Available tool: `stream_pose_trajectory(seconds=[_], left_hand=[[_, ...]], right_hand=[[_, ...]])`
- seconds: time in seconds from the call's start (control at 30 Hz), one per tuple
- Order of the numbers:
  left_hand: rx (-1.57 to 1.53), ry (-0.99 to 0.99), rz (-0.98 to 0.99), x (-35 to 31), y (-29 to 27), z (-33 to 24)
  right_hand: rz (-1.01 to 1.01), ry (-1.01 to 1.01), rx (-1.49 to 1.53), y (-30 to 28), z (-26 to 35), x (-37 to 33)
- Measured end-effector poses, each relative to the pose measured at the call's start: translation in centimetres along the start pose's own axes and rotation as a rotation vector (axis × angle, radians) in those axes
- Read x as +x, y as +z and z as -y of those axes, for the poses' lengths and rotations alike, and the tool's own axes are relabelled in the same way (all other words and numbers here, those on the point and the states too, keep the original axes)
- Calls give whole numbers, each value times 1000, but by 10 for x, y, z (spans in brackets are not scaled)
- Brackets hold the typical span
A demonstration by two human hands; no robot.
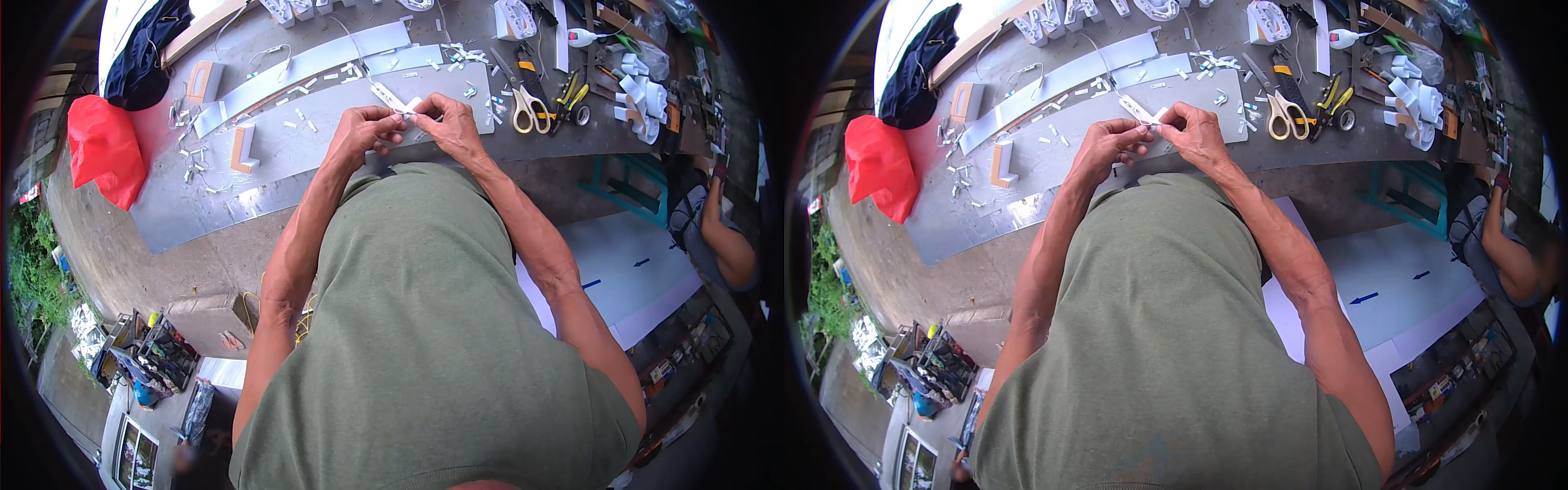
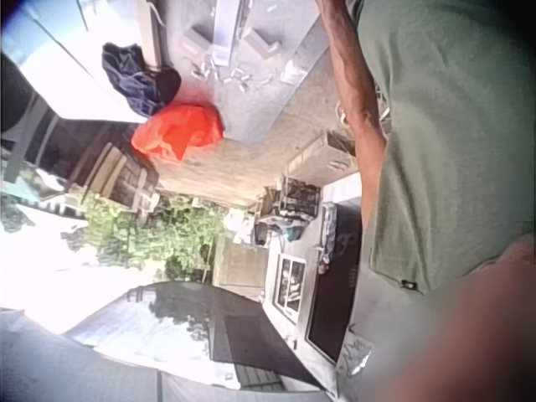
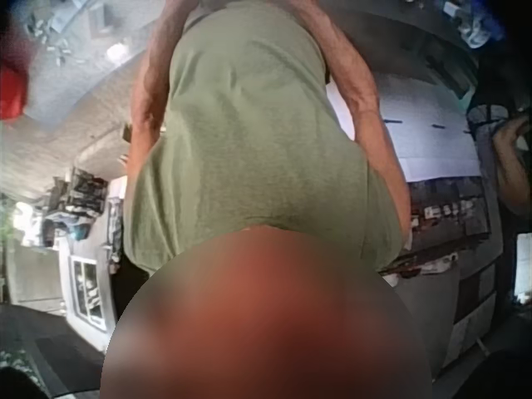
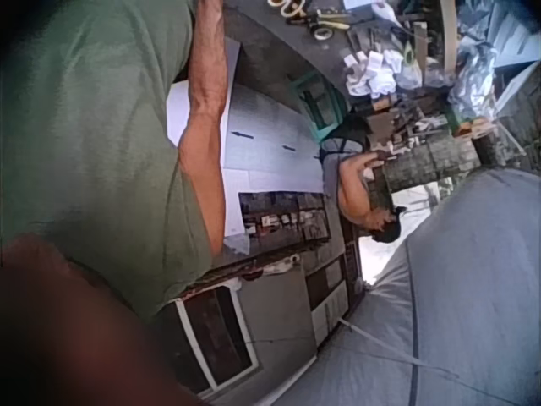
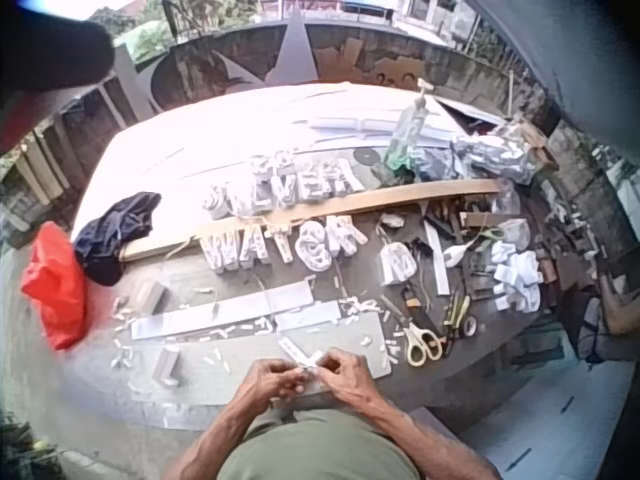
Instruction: The recorder is assembling and wiring components for a sign, specifically handling small LED-like modules and tape.
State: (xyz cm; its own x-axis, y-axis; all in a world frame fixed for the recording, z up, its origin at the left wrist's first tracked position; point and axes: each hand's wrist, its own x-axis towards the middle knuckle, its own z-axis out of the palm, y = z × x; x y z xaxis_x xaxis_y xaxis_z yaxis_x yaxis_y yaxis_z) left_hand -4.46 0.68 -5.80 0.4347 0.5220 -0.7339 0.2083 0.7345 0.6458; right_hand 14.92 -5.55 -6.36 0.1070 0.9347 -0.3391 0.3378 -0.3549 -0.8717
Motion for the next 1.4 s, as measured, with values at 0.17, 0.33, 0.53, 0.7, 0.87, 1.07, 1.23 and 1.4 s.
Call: stream_pose_trajectory(seconds=[0.17,0.33,0.53,0.7,0.87,1.07,1.23,1.4], left_hand=[[-64,-50,34,3,0,6],[-83,29,9,8,-1,15],[-25,136,25,13,-2,22],[-5,141,39,13,-3,21],[5,144,75,16,-6,23],[-7,151,93,19,-6,27],[-71,86,94,17,-4,22],[-109,7,35,12,-1,13]], right_hand=[[27,-3,26,1,-2,-1],[109,-14,-12,1,1,-2],[128,28,15,3,-6,0],[160,40,4,2,-8,3],[220,121,50,-1,-5,6],[269,298,124,-5,4,7],[-10,90,-237,-2,-10,1],[-282,-277,-652,-29,-17,-5]])
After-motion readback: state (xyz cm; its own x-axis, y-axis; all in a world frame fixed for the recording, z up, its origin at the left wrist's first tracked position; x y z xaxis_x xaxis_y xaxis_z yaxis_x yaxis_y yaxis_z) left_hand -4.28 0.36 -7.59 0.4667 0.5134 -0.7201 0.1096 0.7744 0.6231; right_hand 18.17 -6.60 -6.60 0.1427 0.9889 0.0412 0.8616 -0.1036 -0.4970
